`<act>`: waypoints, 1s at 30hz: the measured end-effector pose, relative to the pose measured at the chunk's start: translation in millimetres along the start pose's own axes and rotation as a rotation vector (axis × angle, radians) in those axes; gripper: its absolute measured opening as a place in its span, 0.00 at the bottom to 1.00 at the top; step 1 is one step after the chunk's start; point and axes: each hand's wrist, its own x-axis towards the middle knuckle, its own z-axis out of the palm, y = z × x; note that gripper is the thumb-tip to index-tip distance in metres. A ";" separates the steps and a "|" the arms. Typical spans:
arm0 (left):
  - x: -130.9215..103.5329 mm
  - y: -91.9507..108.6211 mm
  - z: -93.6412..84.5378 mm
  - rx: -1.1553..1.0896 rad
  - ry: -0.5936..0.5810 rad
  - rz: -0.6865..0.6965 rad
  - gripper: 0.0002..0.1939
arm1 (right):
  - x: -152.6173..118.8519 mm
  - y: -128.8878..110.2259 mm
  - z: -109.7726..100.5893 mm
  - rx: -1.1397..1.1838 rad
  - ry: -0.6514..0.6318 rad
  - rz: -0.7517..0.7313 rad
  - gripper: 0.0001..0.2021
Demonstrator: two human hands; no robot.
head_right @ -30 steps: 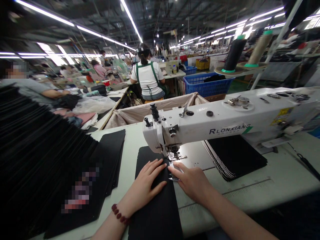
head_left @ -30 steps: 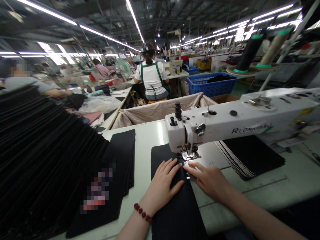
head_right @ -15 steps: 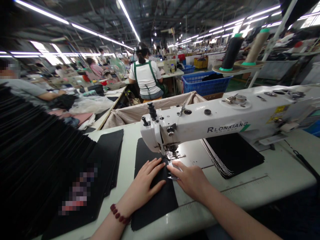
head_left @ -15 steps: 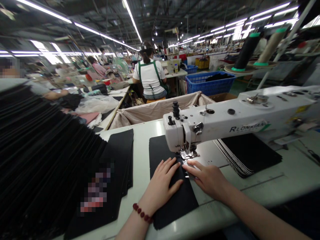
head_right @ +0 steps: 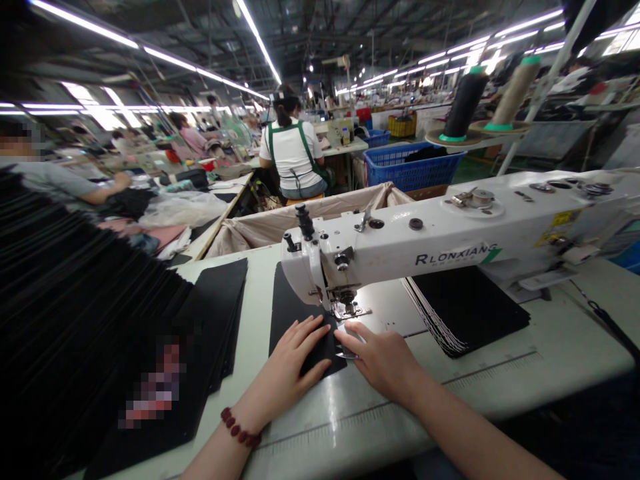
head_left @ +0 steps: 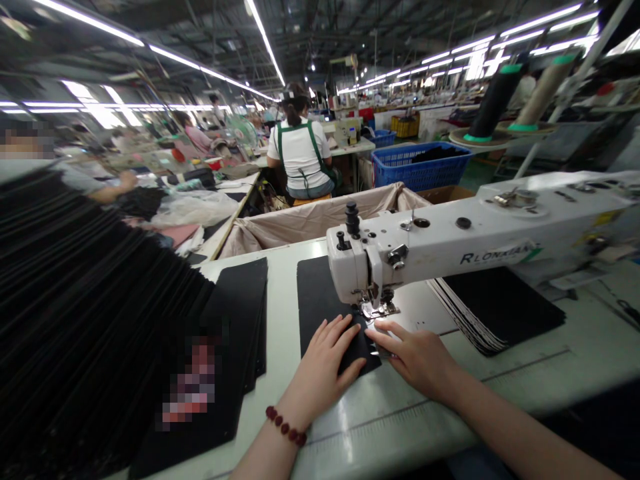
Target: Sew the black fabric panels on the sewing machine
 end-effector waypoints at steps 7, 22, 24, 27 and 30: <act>0.7 -1.0 0.4 -0.004 0.009 0.000 0.24 | 0.0 0.5 0.0 0.010 -0.003 0.004 0.26; 4.5 -3.4 3.4 -0.028 0.045 -0.010 0.25 | -0.5 1.2 0.9 0.043 0.006 -0.006 0.29; 5.1 -4.5 4.6 -0.024 0.035 -0.017 0.27 | -0.5 1.2 0.6 0.047 0.005 -0.005 0.28; 5.3 -5.4 5.9 -0.016 0.022 -0.029 0.29 | -0.2 1.4 0.9 0.046 0.009 -0.002 0.29; 5.0 -5.7 6.5 -0.014 0.030 -0.031 0.29 | 0.2 1.5 1.2 0.048 0.011 -0.001 0.29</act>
